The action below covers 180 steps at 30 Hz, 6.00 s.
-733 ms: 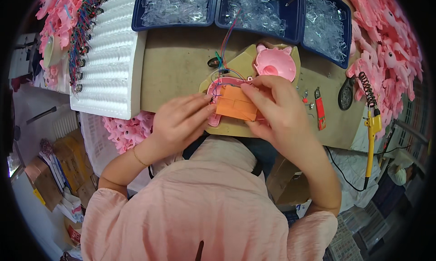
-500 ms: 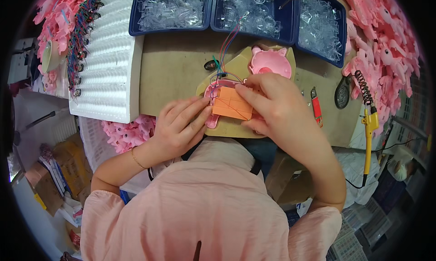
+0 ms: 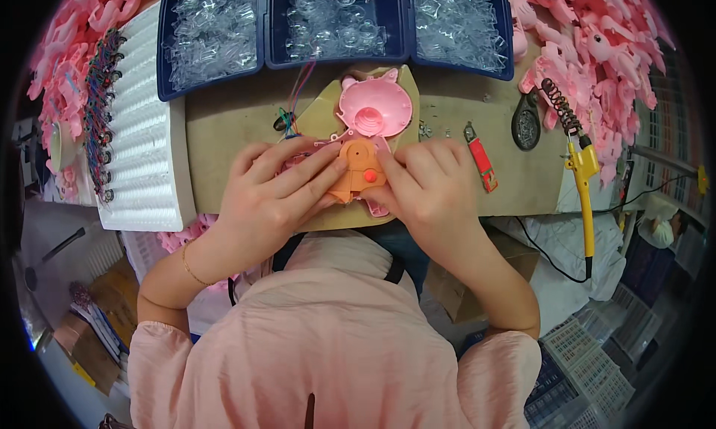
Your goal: Assembling pink plastic toy unicorns by soldering wires, gluing components, and fitting shells together.
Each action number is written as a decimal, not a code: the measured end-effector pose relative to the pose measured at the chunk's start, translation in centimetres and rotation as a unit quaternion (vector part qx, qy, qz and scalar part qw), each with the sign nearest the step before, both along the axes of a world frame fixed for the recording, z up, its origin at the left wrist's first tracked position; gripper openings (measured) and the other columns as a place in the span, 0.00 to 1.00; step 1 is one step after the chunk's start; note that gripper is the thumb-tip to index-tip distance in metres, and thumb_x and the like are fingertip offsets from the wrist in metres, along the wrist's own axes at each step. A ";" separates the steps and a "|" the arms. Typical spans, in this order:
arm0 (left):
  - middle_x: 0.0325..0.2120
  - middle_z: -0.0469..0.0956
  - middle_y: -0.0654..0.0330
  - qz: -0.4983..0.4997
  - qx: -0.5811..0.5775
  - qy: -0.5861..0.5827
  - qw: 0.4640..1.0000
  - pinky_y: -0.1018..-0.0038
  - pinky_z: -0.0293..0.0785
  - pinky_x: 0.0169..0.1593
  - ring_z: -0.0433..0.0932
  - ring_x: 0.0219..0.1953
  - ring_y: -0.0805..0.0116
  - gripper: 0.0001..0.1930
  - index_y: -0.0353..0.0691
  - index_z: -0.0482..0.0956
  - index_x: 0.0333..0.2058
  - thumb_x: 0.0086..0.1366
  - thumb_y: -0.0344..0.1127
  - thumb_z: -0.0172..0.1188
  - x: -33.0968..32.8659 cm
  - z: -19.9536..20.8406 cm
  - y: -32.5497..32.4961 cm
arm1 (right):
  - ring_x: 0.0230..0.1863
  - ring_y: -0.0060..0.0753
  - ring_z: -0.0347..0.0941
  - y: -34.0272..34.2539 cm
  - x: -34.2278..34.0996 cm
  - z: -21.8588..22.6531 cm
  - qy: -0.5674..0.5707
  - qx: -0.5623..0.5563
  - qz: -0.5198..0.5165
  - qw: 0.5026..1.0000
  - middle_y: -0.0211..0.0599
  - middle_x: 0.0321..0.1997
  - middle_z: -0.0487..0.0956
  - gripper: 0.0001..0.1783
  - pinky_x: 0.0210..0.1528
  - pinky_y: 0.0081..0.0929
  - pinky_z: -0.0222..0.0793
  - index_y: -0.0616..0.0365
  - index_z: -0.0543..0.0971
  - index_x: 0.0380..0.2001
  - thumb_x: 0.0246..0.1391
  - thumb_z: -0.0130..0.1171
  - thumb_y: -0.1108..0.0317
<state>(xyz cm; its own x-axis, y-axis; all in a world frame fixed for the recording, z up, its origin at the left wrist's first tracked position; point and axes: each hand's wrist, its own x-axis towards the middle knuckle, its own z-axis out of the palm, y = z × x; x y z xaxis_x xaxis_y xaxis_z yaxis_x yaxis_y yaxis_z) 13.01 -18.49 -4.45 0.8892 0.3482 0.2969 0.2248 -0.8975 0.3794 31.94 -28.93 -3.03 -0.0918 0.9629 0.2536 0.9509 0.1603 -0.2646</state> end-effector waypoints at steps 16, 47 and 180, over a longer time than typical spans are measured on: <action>0.27 0.73 0.57 0.210 -0.238 -0.051 0.947 0.68 0.66 0.37 0.70 0.32 0.58 0.09 0.37 0.77 0.28 0.51 0.35 0.64 -0.5 -0.7 2.1 | 0.38 0.41 0.72 6.0 -0.8 0.0 0.195 -0.110 -0.024 0.974 0.39 0.33 0.75 0.12 0.43 0.33 0.66 0.64 0.76 0.36 0.45 0.57 0.74; 0.22 0.71 0.58 0.057 -0.308 -0.018 0.950 0.71 0.66 0.31 0.70 0.26 0.63 0.08 0.36 0.79 0.30 0.54 0.34 0.61 0.5 -0.1 3.0 | 0.35 0.34 0.70 3.9 1.2 -1.3 0.111 -0.034 -0.093 0.989 0.34 0.31 0.73 0.15 0.45 0.32 0.60 0.54 0.77 0.38 0.43 0.62 0.67; 0.38 0.70 0.60 -0.040 0.184 -0.025 0.982 0.77 0.63 0.38 0.69 0.41 0.69 0.15 0.35 0.77 0.31 0.42 0.34 0.54 0.9 -1.5 -3.9 | 0.33 0.38 0.69 0.1 1.4 1.4 0.073 -0.115 -0.016 0.991 0.34 0.28 0.73 0.08 0.37 0.30 0.61 0.58 0.74 0.26 0.39 0.62 0.73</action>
<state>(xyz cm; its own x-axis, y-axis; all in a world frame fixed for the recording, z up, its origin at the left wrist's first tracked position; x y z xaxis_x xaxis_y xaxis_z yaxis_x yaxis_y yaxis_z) 13.92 -22.40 -5.95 0.8905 0.1392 0.4332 0.1379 -0.9898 0.0347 33.34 -28.85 -1.64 -0.0391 0.9986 0.0362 0.9034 0.0509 -0.4257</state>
